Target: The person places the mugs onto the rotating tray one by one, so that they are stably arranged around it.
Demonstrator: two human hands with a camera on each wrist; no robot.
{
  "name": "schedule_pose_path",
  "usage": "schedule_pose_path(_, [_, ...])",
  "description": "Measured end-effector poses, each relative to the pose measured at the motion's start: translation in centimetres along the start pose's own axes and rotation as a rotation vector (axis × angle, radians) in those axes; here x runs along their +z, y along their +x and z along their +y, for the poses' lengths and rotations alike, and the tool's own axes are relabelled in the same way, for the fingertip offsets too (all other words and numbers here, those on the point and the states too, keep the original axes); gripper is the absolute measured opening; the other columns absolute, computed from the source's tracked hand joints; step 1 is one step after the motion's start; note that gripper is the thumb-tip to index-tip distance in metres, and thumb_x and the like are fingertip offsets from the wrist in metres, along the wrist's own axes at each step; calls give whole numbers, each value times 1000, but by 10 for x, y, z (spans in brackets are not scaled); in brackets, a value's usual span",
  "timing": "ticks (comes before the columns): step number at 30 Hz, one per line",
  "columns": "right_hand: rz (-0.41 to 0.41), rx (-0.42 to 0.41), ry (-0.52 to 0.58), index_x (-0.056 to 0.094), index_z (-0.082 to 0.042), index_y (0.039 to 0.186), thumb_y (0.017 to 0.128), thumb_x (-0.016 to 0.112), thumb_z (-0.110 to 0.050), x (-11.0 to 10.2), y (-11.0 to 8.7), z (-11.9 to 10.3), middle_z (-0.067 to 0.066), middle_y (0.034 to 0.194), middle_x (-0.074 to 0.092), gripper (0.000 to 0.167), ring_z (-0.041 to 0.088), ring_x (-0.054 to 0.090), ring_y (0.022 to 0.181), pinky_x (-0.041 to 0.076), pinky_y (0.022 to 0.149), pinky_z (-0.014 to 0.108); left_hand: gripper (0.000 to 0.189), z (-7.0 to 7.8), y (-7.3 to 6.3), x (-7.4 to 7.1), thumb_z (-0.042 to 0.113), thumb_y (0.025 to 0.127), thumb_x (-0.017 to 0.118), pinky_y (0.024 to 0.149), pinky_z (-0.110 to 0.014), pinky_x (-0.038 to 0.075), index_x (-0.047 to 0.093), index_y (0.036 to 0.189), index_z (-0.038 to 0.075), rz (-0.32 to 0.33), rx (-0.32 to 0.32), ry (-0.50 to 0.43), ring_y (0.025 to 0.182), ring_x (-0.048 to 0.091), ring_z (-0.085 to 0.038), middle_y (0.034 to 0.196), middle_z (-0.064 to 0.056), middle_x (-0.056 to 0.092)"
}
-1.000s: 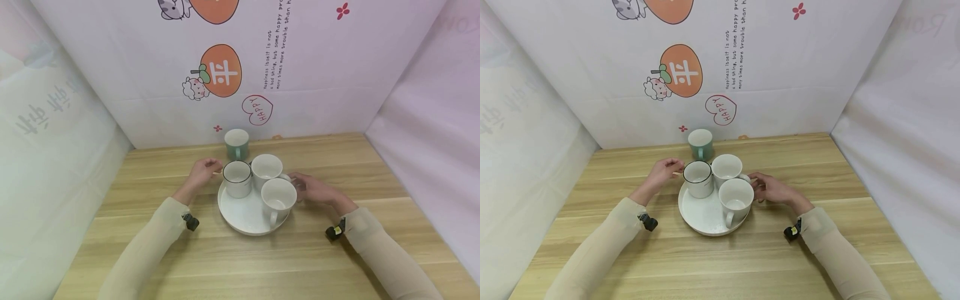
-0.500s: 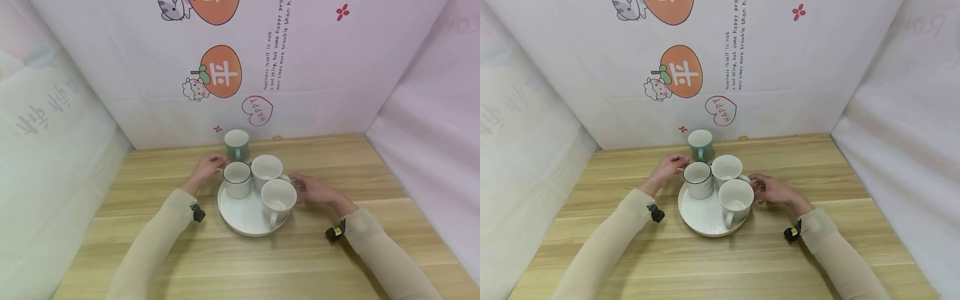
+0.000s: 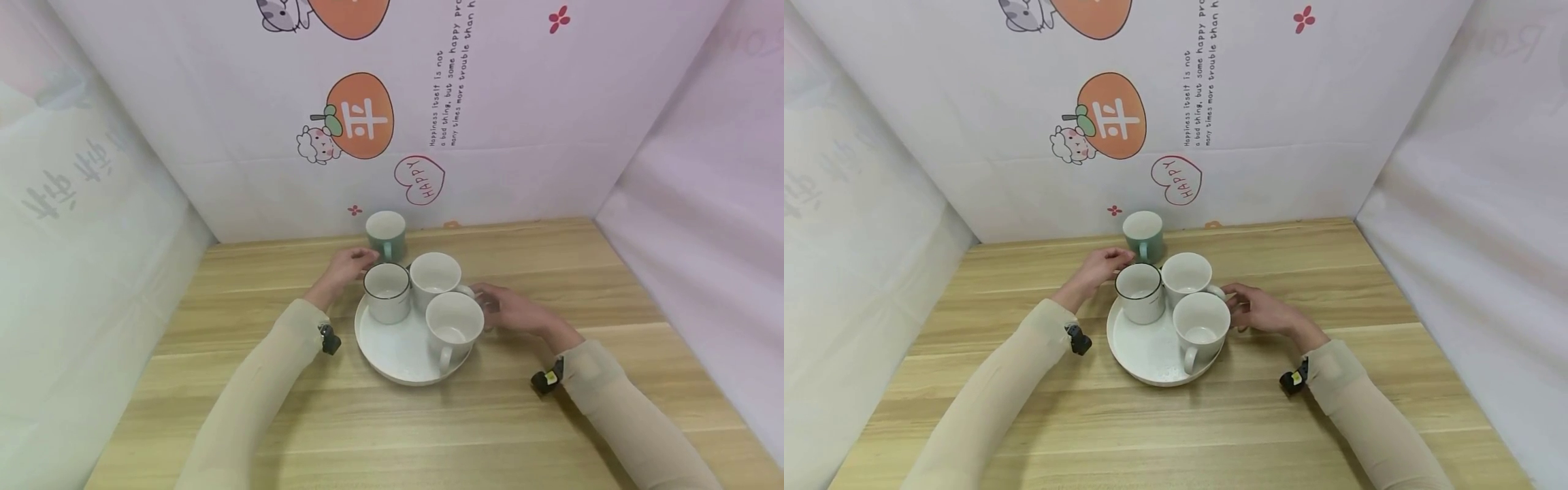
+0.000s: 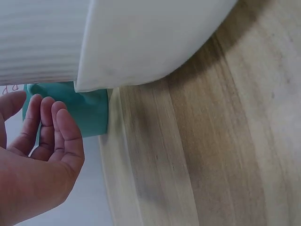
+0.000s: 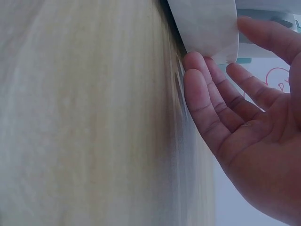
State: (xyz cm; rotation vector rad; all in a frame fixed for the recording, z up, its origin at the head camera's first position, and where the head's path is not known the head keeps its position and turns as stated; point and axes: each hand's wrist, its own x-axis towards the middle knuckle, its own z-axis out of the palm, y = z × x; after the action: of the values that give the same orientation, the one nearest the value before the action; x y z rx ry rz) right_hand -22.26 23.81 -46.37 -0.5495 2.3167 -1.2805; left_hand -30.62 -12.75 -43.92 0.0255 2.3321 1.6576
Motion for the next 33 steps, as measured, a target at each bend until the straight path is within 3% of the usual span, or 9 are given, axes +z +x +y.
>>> schedule_pose_path(20, [6,-19,-4,44,-4,143,78,71,4,0,-1,-1,26,127,61,71,34,64,112,58,74,37,38,2,12,4,33,99,62,109,-43,47,66,126,6,-55,87,149,126,57,-29,131,-14,66])
schedule_pose_path(25, [10,-30,-28,45,-3,142,79,73,2,-1,-2,-1,26,127,62,70,36,64,114,56,81,35,39,3,14,6,32,99,63,112,-44,44,65,127,6,-64,94,163,129,56,-30,132,-14,65])
schedule_pose_path(33, [15,-11,-48,47,-8,142,81,75,-4,-1,-1,-3,23,127,63,67,34,64,114,57,79,34,39,2,17,7,32,99,63,110,-45,46,64,127,5,-78,95,168,128,57,-31,132,-15,64])
